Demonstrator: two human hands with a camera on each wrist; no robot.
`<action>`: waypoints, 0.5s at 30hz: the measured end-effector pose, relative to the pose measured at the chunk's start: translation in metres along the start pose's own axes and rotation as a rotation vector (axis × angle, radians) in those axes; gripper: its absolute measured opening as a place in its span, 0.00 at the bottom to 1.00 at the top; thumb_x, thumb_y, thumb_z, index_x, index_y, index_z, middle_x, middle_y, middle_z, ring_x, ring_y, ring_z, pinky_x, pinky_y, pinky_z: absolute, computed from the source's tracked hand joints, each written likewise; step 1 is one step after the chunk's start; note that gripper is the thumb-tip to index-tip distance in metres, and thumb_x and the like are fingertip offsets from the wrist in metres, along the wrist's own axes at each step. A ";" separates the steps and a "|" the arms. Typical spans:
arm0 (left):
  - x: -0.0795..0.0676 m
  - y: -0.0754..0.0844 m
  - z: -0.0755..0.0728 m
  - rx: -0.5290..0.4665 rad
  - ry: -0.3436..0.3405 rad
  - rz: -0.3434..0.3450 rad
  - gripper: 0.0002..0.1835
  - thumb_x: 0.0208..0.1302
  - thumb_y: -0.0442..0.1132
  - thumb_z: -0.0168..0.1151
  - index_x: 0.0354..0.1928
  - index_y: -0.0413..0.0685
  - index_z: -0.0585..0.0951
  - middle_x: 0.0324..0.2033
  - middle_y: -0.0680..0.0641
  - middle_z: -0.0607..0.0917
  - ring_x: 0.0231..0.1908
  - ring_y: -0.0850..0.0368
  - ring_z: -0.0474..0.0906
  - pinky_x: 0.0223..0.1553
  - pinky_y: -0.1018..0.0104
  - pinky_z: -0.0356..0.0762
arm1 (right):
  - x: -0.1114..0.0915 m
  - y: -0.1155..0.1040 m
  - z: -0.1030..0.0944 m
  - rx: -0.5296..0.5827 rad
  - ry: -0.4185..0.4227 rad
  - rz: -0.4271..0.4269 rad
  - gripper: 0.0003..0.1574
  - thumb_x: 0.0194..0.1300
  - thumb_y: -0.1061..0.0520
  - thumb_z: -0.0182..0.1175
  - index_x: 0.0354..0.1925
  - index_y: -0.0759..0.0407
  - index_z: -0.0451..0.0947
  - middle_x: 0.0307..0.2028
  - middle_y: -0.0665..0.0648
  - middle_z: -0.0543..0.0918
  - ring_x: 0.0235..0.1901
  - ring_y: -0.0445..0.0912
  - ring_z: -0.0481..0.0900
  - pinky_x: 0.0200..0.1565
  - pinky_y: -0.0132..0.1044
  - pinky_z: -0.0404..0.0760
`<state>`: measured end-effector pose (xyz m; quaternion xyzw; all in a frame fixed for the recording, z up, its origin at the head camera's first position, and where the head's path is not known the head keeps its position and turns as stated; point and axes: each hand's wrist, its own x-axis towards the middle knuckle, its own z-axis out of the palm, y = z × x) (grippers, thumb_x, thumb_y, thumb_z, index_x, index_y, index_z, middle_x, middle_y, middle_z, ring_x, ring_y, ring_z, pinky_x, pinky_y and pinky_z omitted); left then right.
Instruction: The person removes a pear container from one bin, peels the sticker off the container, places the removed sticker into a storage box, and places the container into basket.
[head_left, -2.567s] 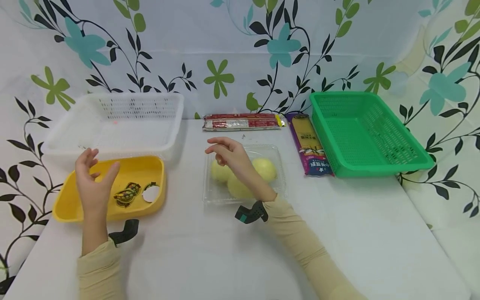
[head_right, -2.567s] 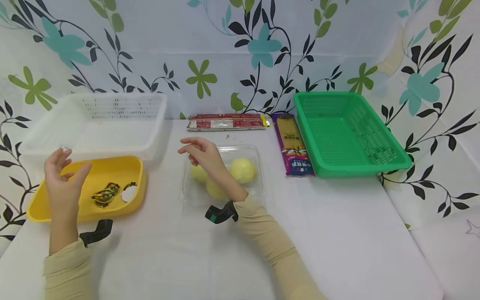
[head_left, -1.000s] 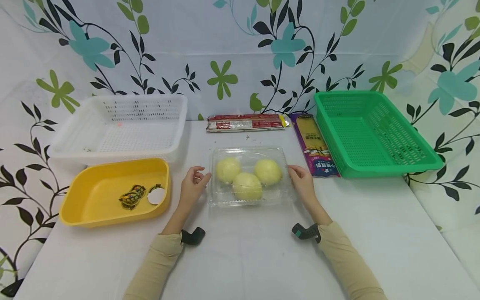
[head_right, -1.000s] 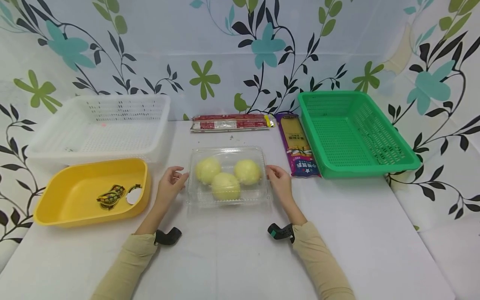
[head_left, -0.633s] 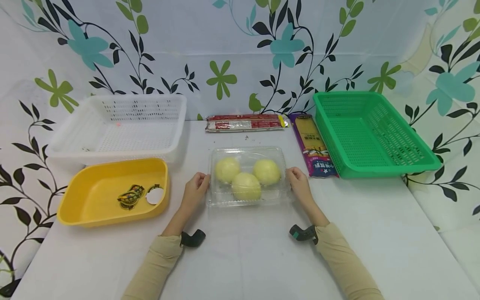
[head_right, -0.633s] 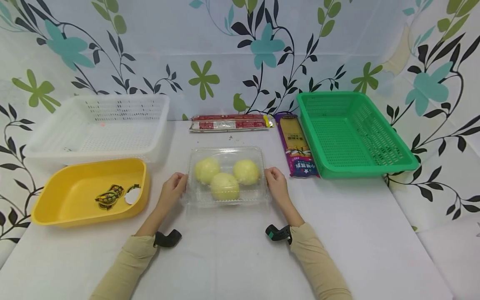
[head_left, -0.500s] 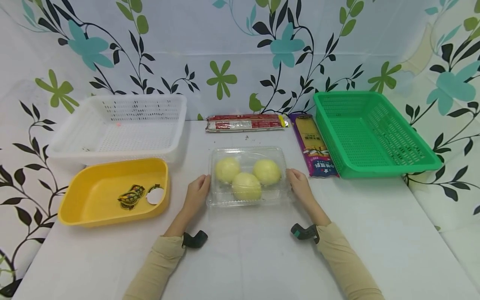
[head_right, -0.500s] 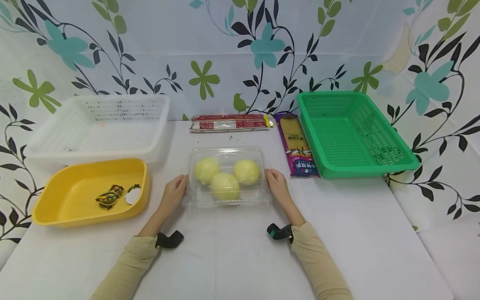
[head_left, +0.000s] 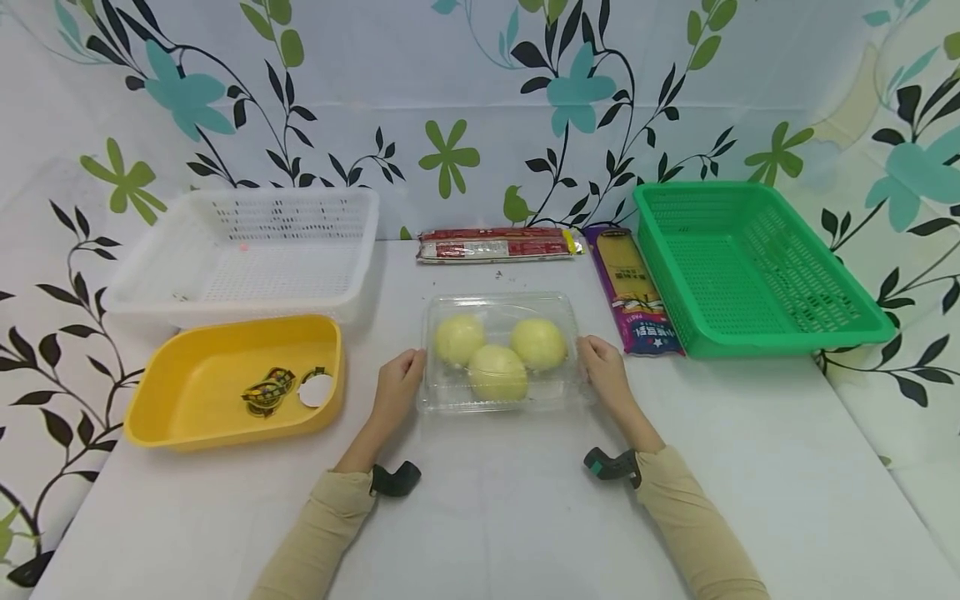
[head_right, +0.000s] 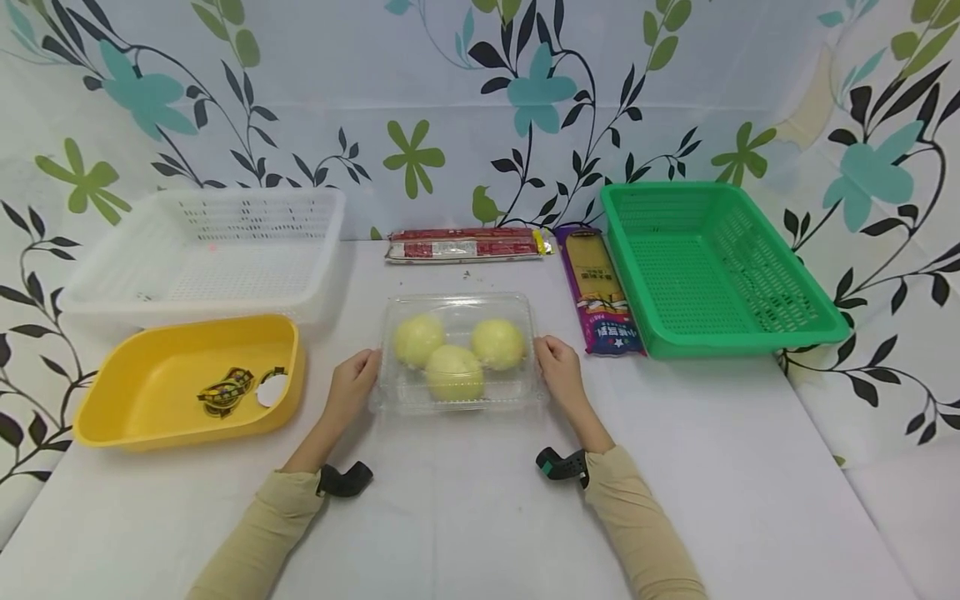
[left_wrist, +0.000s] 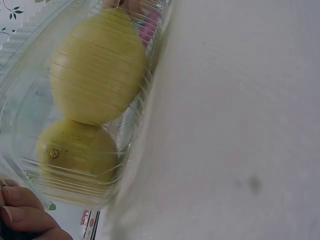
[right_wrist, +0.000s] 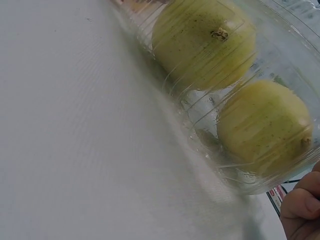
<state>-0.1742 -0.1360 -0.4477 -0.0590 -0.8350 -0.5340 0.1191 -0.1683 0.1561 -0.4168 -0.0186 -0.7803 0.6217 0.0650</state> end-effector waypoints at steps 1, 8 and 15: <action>0.000 0.001 0.000 -0.002 0.003 -0.002 0.20 0.66 0.38 0.46 0.13 0.46 0.63 0.10 0.53 0.61 0.15 0.59 0.56 0.16 0.69 0.54 | 0.000 0.000 0.000 -0.005 0.006 -0.003 0.19 0.67 0.62 0.45 0.18 0.67 0.62 0.11 0.50 0.61 0.10 0.34 0.57 0.14 0.27 0.56; 0.005 0.005 -0.001 0.011 0.009 -0.006 0.21 0.65 0.38 0.46 0.13 0.45 0.63 0.09 0.52 0.63 0.13 0.59 0.57 0.15 0.69 0.55 | 0.013 0.012 -0.006 -0.019 -0.022 -0.034 0.21 0.68 0.60 0.46 0.17 0.63 0.62 0.11 0.50 0.61 0.10 0.36 0.58 0.13 0.29 0.56; 0.009 0.024 -0.011 -0.015 -0.020 -0.039 0.21 0.66 0.41 0.45 0.13 0.44 0.64 0.08 0.51 0.63 0.11 0.60 0.57 0.14 0.69 0.55 | 0.024 0.014 -0.010 -0.050 -0.028 -0.055 0.22 0.68 0.55 0.46 0.18 0.61 0.60 0.12 0.52 0.62 0.13 0.41 0.59 0.15 0.31 0.58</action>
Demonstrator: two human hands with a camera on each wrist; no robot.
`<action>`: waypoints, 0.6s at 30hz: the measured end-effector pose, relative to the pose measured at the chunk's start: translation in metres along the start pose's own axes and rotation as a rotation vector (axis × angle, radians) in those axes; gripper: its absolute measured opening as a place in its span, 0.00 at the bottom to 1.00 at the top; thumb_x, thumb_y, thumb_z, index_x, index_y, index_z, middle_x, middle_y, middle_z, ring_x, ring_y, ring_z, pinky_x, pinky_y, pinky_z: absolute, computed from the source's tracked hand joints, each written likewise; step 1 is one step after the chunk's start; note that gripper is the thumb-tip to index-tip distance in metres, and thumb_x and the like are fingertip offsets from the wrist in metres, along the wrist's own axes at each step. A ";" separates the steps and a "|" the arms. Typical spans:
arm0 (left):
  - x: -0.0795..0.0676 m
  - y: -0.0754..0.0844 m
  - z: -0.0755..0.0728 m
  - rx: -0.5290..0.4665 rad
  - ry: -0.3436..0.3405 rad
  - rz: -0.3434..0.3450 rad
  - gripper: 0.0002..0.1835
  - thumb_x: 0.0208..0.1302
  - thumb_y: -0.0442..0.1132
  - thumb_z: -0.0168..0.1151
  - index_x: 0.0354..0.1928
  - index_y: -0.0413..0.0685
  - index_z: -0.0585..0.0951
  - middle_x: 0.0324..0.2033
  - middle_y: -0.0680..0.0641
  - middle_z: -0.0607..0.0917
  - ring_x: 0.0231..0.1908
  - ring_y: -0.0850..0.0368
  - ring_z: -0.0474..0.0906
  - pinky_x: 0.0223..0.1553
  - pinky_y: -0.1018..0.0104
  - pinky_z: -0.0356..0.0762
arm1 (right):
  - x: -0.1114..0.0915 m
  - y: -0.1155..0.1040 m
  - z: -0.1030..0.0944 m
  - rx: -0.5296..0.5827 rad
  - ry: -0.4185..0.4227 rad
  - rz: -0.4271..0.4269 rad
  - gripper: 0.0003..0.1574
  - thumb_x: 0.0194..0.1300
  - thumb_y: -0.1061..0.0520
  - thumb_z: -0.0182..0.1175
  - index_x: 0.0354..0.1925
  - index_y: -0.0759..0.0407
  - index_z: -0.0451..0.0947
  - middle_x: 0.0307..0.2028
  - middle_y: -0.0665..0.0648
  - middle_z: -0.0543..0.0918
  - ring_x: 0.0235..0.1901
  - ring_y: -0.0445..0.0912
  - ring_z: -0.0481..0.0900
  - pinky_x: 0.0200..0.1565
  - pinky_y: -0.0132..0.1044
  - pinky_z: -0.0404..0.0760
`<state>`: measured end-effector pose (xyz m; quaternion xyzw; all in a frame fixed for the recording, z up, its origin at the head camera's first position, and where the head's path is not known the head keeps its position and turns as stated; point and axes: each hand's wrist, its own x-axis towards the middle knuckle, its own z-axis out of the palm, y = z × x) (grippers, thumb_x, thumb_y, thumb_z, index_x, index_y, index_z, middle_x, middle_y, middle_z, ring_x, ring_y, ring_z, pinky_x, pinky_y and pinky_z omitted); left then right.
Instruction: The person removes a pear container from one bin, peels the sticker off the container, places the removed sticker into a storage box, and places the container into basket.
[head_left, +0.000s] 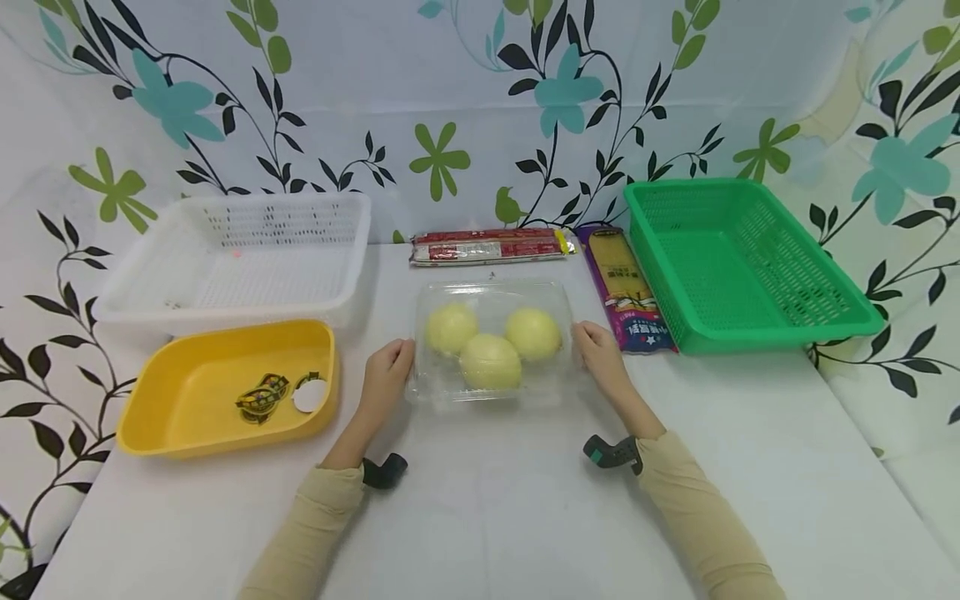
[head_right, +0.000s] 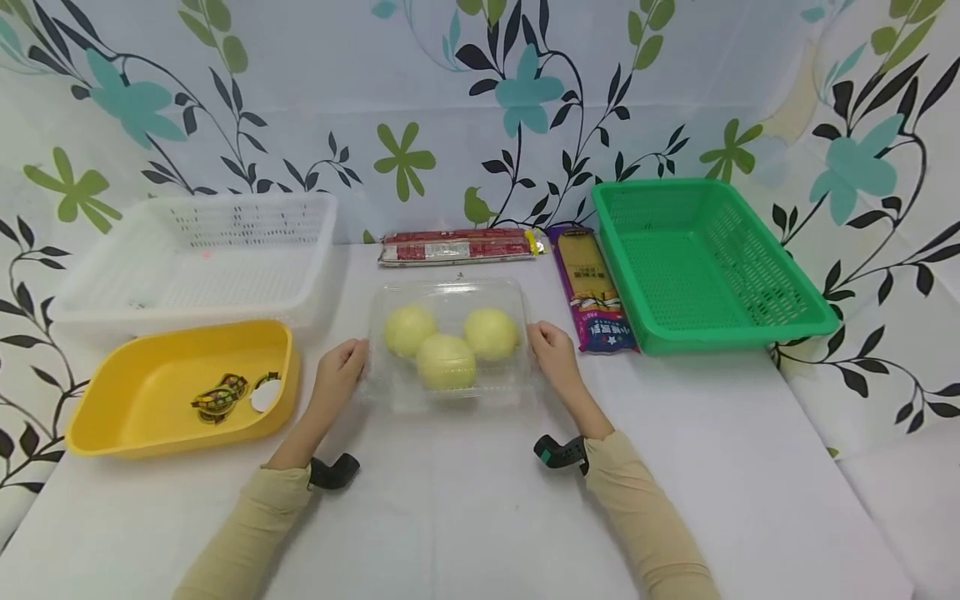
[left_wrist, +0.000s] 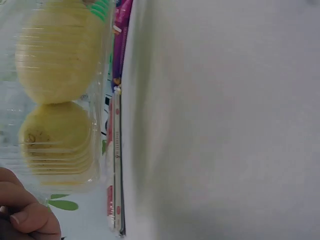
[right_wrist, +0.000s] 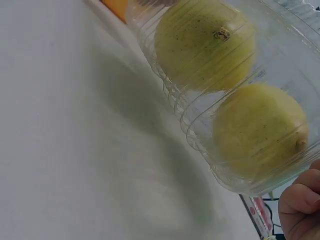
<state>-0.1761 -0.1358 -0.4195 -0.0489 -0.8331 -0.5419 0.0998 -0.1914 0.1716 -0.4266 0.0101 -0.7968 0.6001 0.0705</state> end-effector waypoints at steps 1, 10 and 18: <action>0.001 0.004 -0.003 -0.011 -0.002 -0.014 0.21 0.67 0.42 0.46 0.14 0.44 0.64 0.09 0.51 0.63 0.12 0.60 0.57 0.14 0.69 0.56 | 0.002 -0.004 0.000 0.015 -0.011 -0.007 0.22 0.68 0.55 0.45 0.18 0.62 0.60 0.12 0.52 0.62 0.13 0.41 0.59 0.15 0.31 0.58; 0.026 0.042 -0.050 -0.227 -0.123 -0.146 0.19 0.68 0.42 0.44 0.19 0.43 0.67 0.12 0.53 0.67 0.14 0.63 0.62 0.17 0.73 0.63 | 0.026 -0.049 0.000 0.267 -0.304 -0.037 0.19 0.70 0.56 0.41 0.23 0.64 0.59 0.18 0.53 0.63 0.17 0.42 0.60 0.19 0.29 0.62; 0.042 0.069 -0.121 -0.436 -0.361 -0.153 0.13 0.67 0.34 0.45 0.25 0.44 0.74 0.18 0.51 0.71 0.19 0.62 0.67 0.23 0.74 0.69 | 0.044 -0.094 0.013 0.460 -0.598 0.035 0.10 0.70 0.62 0.39 0.31 0.64 0.62 0.26 0.56 0.64 0.26 0.44 0.63 0.28 0.32 0.65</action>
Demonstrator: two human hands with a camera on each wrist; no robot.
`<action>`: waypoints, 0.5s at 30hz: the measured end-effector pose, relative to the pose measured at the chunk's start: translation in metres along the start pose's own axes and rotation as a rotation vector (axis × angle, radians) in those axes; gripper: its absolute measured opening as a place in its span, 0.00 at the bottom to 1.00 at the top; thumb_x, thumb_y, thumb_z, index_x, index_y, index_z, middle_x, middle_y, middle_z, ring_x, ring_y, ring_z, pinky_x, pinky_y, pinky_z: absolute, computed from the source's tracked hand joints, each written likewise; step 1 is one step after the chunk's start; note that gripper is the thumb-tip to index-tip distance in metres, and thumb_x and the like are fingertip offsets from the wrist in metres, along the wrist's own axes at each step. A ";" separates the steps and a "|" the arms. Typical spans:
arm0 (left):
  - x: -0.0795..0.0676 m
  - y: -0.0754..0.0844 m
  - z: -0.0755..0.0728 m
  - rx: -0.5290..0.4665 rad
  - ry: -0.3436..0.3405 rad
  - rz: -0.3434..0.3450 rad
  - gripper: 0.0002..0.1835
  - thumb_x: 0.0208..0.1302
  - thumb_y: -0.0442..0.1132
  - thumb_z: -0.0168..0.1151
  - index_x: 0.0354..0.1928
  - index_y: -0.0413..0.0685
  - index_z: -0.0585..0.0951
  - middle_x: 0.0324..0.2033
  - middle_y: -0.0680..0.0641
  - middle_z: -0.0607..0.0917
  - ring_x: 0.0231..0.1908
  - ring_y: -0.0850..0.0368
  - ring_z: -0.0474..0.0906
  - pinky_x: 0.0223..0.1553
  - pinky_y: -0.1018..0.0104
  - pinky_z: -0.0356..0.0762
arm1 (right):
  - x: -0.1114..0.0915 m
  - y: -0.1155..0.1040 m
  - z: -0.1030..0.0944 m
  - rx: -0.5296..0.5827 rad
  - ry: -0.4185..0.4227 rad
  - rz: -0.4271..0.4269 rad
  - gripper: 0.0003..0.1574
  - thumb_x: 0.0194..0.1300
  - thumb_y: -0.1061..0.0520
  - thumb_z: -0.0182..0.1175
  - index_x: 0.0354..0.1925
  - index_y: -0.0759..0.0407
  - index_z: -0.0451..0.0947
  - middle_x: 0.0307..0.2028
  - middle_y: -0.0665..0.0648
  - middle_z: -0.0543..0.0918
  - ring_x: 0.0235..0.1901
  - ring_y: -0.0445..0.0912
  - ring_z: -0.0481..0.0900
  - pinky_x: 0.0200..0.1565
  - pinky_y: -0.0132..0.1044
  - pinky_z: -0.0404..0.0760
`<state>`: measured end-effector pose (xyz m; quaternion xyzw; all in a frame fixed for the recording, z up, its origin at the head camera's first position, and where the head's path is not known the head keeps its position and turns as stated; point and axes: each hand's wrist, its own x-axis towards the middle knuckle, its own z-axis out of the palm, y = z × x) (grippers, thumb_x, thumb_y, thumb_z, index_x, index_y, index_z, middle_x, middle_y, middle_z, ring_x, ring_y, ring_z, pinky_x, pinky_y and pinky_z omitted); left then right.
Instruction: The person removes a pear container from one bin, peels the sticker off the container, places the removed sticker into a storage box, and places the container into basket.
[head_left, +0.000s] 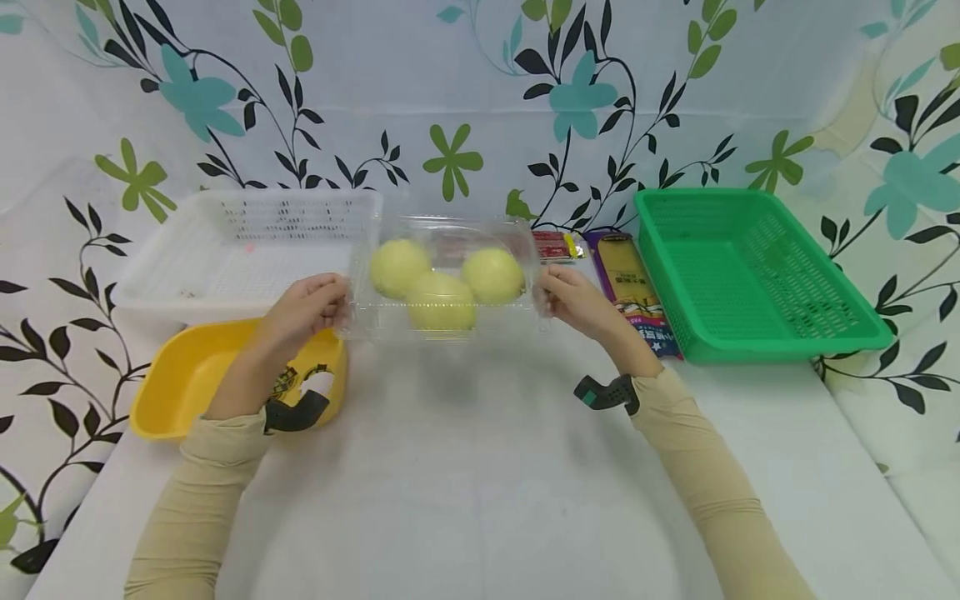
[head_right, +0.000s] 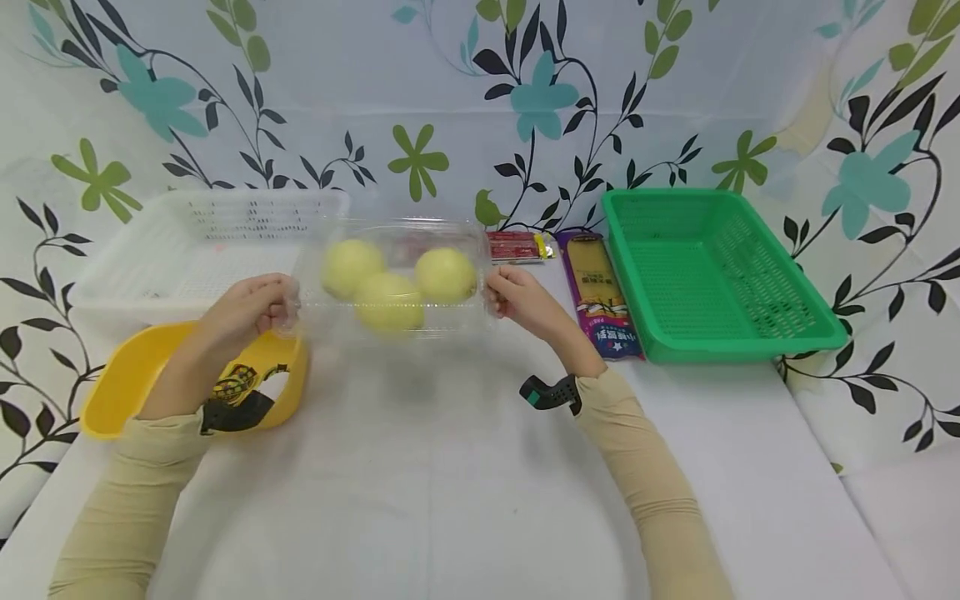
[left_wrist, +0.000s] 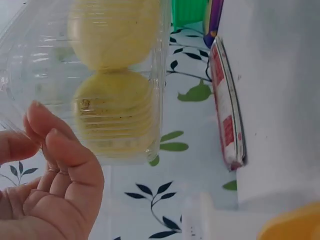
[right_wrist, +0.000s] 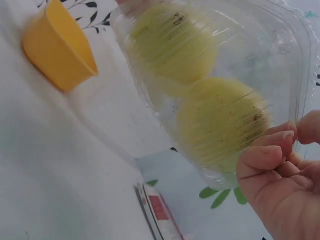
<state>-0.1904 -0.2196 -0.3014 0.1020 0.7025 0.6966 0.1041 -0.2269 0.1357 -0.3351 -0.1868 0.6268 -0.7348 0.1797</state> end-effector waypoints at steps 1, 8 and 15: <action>-0.001 0.004 -0.006 -0.005 -0.013 0.009 0.12 0.67 0.34 0.45 0.26 0.44 0.74 0.19 0.50 0.71 0.20 0.61 0.67 0.23 0.74 0.68 | 0.003 -0.003 0.005 0.027 -0.011 0.003 0.08 0.69 0.64 0.39 0.32 0.65 0.61 0.27 0.56 0.64 0.26 0.44 0.63 0.29 0.32 0.64; -0.014 0.018 -0.042 -0.021 0.047 0.030 0.06 0.66 0.35 0.49 0.35 0.43 0.77 0.23 0.50 0.74 0.25 0.60 0.69 0.29 0.74 0.70 | 0.025 -0.014 0.042 0.137 -0.054 0.005 0.09 0.56 0.72 0.44 0.37 0.65 0.59 0.29 0.57 0.62 0.30 0.44 0.62 0.32 0.31 0.65; -0.024 0.010 -0.075 -0.384 -0.043 0.007 0.19 0.69 0.33 0.43 0.60 0.38 0.60 0.21 0.49 0.72 0.23 0.58 0.68 0.29 0.67 0.69 | 0.055 -0.012 0.064 0.160 -0.096 0.029 0.16 0.56 0.74 0.44 0.44 0.65 0.58 0.34 0.58 0.63 0.35 0.45 0.63 0.36 0.32 0.67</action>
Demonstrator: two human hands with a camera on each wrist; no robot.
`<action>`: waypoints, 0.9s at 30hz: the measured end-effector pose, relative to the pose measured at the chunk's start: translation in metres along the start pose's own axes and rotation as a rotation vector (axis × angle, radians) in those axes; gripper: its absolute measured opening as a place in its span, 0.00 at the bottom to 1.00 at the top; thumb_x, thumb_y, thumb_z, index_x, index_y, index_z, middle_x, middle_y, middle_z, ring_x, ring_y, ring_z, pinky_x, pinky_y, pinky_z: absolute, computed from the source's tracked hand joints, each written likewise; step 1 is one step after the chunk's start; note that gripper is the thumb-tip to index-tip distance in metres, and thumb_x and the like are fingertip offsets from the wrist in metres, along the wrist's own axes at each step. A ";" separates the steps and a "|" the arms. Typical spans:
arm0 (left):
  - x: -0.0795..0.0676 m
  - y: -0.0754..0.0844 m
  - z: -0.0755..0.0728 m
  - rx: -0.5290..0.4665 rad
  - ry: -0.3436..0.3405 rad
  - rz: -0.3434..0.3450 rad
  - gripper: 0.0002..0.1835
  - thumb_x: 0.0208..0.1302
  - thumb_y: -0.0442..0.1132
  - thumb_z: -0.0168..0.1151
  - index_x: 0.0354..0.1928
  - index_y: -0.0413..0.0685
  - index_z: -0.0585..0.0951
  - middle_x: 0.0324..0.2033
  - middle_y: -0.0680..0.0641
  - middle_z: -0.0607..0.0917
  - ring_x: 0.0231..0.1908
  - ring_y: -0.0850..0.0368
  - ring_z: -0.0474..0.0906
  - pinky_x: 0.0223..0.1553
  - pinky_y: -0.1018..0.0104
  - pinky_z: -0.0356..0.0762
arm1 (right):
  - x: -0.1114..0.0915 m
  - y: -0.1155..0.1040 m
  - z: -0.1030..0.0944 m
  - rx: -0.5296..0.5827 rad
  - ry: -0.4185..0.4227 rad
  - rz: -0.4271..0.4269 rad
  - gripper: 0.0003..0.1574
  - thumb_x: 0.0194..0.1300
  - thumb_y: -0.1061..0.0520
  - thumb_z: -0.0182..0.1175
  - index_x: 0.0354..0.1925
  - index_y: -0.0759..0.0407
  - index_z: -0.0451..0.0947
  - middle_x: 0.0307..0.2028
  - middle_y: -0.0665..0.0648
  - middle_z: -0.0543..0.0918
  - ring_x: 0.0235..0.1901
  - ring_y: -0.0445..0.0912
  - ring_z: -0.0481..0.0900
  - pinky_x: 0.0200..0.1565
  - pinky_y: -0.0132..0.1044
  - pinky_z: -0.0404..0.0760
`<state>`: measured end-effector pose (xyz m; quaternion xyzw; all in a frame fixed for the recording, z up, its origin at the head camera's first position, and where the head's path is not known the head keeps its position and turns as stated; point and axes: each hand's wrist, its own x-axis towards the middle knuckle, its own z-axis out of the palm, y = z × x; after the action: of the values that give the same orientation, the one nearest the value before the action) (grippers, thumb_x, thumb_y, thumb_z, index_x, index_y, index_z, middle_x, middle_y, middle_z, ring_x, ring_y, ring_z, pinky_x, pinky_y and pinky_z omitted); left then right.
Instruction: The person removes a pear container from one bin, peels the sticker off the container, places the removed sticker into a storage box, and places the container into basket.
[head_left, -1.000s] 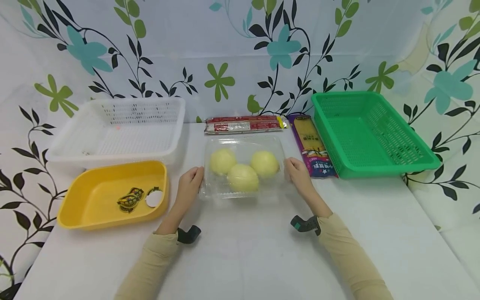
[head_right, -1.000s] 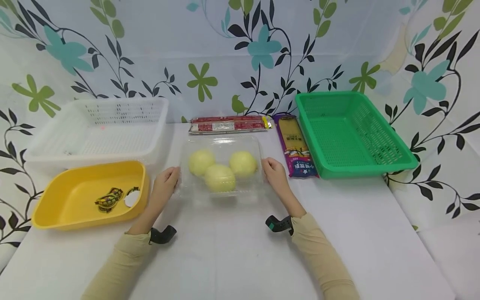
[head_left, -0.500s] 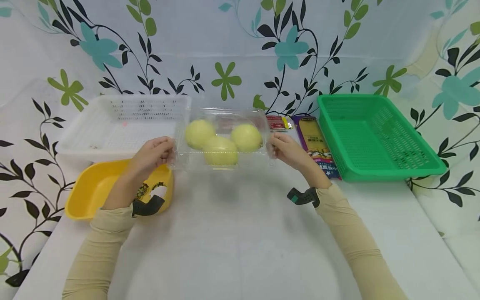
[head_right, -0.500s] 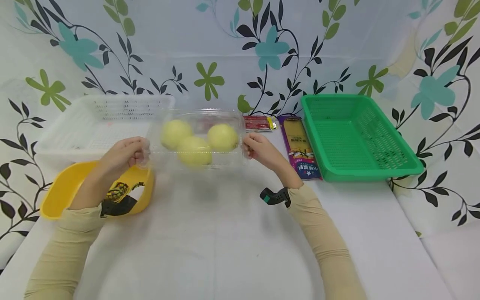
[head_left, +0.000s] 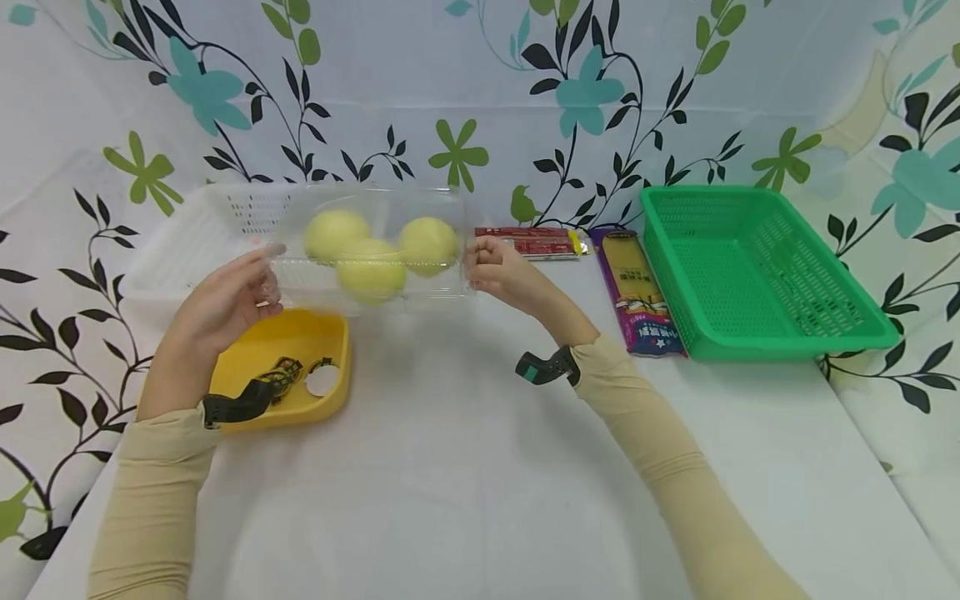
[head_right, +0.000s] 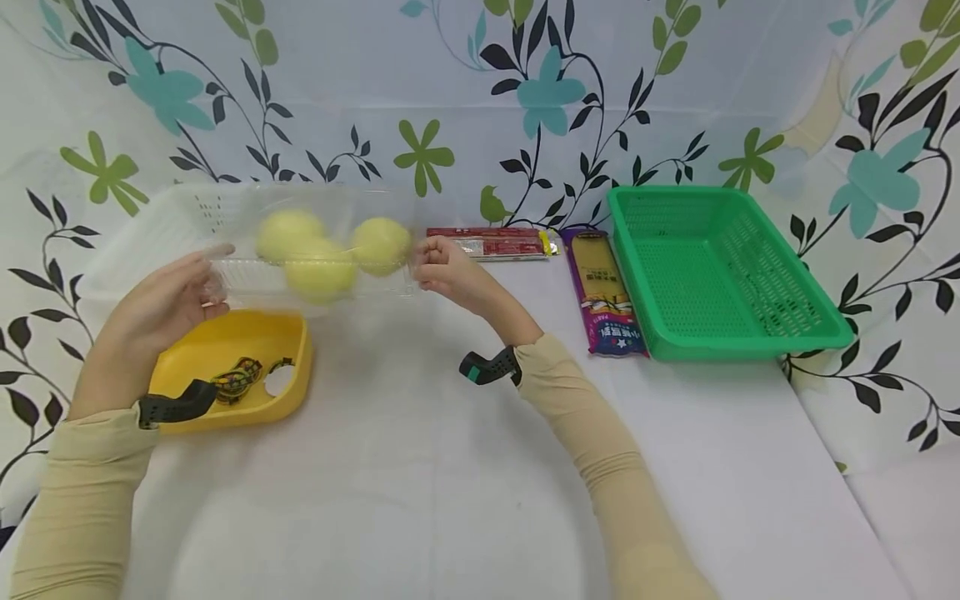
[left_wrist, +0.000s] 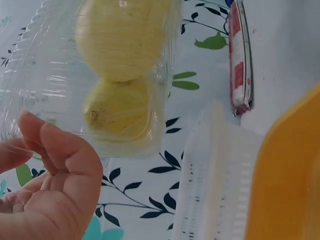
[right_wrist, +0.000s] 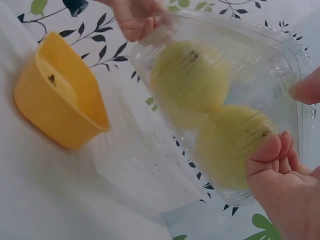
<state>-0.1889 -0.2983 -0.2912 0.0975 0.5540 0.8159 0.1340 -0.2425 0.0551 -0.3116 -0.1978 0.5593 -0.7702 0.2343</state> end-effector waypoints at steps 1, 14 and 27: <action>-0.001 0.000 -0.006 -0.053 -0.035 -0.015 0.21 0.70 0.32 0.40 0.62 0.38 0.54 0.20 0.49 0.72 0.23 0.57 0.68 0.30 0.67 0.69 | 0.005 0.001 0.002 0.001 -0.008 0.014 0.17 0.56 0.74 0.45 0.44 0.64 0.58 0.34 0.57 0.63 0.36 0.45 0.63 0.36 0.32 0.67; -0.002 0.015 -0.078 -0.489 -0.215 -0.150 0.24 0.67 0.24 0.24 0.59 0.43 0.65 0.25 0.40 0.72 0.26 0.49 0.67 0.34 0.60 0.67 | 0.065 0.015 0.021 -0.299 0.014 0.097 0.22 0.58 0.67 0.54 0.50 0.65 0.59 0.31 0.58 0.71 0.31 0.48 0.70 0.32 0.35 0.71; 0.008 0.040 -0.108 -0.294 0.082 -0.103 0.15 0.65 0.21 0.37 0.46 0.36 0.73 0.32 0.40 0.76 0.33 0.49 0.76 0.40 0.64 0.73 | 0.101 0.025 0.047 -0.247 -0.012 0.125 0.42 0.58 0.68 0.54 0.66 0.60 0.47 0.36 0.63 0.73 0.29 0.48 0.76 0.33 0.35 0.76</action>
<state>-0.2339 -0.4043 -0.2934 0.0151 0.4380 0.8835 0.1655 -0.2938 -0.0466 -0.3171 -0.1946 0.6596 -0.6782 0.2590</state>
